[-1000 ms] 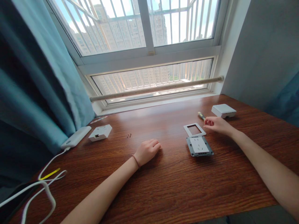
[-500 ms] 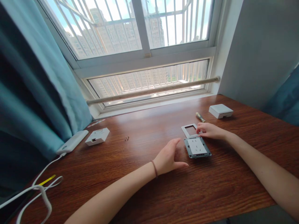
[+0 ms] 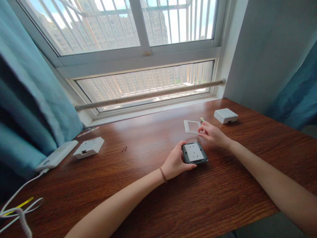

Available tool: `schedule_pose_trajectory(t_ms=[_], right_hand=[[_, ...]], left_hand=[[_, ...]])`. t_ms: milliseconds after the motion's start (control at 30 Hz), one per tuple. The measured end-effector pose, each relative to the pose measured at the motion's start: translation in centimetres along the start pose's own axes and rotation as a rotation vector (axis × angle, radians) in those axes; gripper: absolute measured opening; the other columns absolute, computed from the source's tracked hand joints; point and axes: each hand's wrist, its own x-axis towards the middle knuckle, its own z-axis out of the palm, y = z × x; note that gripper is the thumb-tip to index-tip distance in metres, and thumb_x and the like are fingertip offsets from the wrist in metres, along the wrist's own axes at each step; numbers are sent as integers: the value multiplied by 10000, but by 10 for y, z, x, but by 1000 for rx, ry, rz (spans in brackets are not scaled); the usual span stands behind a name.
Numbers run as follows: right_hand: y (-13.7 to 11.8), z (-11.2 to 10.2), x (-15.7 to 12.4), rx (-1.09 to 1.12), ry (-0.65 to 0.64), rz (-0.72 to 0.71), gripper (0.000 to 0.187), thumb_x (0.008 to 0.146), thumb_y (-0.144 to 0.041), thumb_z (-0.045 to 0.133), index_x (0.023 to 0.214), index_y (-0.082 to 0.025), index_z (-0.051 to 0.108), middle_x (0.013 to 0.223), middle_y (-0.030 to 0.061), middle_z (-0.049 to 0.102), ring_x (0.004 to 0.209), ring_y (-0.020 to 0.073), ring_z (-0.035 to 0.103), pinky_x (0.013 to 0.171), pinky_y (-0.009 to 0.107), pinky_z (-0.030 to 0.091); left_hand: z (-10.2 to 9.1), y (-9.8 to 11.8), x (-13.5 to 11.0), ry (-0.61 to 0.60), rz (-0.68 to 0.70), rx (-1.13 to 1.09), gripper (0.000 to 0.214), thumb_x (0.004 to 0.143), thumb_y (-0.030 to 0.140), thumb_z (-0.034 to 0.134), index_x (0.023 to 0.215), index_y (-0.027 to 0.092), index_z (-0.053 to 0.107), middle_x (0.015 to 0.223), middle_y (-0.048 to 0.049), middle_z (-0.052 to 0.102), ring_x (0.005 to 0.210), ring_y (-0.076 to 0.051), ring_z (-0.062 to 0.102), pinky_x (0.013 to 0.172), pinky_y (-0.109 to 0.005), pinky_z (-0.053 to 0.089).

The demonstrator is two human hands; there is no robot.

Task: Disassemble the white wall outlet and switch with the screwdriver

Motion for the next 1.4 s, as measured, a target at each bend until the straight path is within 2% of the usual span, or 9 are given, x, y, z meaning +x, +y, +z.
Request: schedule_pose_trajectory(t_ms=[167,267,533,733,1033,1400], right_hand=[[-31,5,-4,-68,15,-63,109,847,-270,500,890,-177,537,920,49,507,643,127,515,618,253,418],[-52,13,-9,-58,8,-110,117,860,-256,478,920,-168,526,941,60,507,652,132,522,626,260,421],[-86,29,-20,39,-1,-179,122,866,-218,460,954,-153,516,934,68,490,655,127,533,630,255,434],[-91,37,-23,62,-51,-177,122,863,-211,460,953,-154,519,932,71,484,658,129,529,633,261,449],[-91,40,-26,73,-85,-199,113,866,-222,455,931,-161,524,925,71,483,673,133,530,648,267,459],[-89,42,-27,115,-109,-205,117,862,-220,460,937,-173,536,922,67,489,659,126,525,641,264,461]], left_hand=[[-29,-9,-17,103,-56,-3,710,578,300,759,1165,180,378,1125,-77,519,1057,-218,513,953,-364,399],[-40,-17,-26,142,-73,-22,691,586,294,757,1153,182,379,1150,-82,499,1094,-216,493,976,-362,382],[-38,-25,-32,158,-107,-140,771,559,276,776,1183,169,335,1218,-121,489,1141,-245,482,1009,-405,355],[-37,-19,-32,134,-75,-254,843,567,221,770,1228,185,247,1272,-130,455,1196,-243,445,1021,-397,354],[-36,-30,-33,83,-108,-298,1108,551,271,787,1344,184,18,1343,-173,377,1224,-262,419,1044,-418,319],[-37,-39,-34,68,-106,-233,1151,493,333,807,1374,154,88,1392,-181,304,1269,-286,348,1067,-427,273]])
